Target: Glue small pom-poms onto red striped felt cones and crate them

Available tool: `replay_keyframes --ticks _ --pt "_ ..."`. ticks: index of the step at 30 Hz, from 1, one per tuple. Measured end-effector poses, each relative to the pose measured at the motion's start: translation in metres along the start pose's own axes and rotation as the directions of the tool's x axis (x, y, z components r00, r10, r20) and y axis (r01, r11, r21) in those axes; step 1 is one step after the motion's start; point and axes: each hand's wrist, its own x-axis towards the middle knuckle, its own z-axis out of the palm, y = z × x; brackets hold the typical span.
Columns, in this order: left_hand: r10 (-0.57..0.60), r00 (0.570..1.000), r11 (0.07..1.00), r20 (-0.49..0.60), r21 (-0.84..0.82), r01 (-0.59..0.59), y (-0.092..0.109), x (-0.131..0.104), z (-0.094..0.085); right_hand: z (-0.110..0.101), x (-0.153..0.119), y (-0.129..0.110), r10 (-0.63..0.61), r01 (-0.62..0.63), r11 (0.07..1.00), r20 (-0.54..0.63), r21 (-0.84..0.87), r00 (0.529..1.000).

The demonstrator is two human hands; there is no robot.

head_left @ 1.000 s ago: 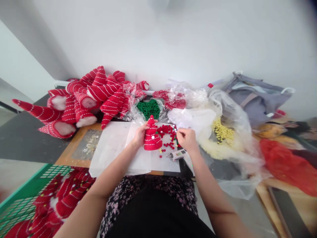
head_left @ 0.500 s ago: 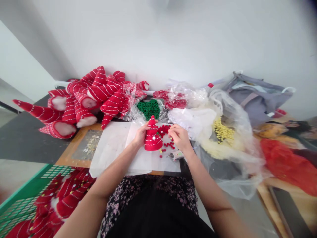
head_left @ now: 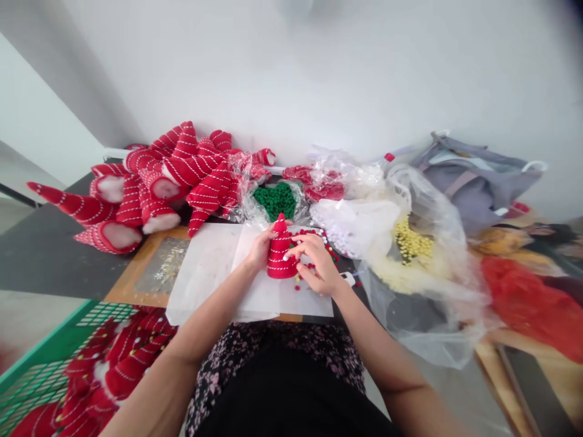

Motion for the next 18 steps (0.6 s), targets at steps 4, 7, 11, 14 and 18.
replay_keyframes --ticks 4,7,11,14,18 --pt "-0.038 0.999 0.998 0.019 -0.049 0.039 0.002 0.0 -0.001 0.001 -0.002 0.004 0.109 -0.103 0.994 -0.185 0.044 0.977" --pt "-0.052 0.998 0.997 0.019 -0.061 0.053 0.002 0.001 -0.001 0.004 -0.002 0.008 0.201 -0.2 0.979 -0.254 0.031 0.946" --pt "-0.056 0.998 0.997 0.016 -0.045 0.057 0.002 0.001 -0.002 0.012 0.001 0.014 0.286 -0.288 0.957 -0.269 0.033 0.92" --pt "-0.046 0.999 0.998 0.006 -0.037 0.046 0.001 0.001 -0.001 0.016 0.004 0.015 0.311 -0.298 0.95 -0.24 0.09 0.919" --pt "-0.048 0.999 0.998 0.007 -0.044 0.048 0.002 0.0 0.001 0.016 0.009 0.013 0.319 -0.298 0.946 -0.204 0.131 0.925"
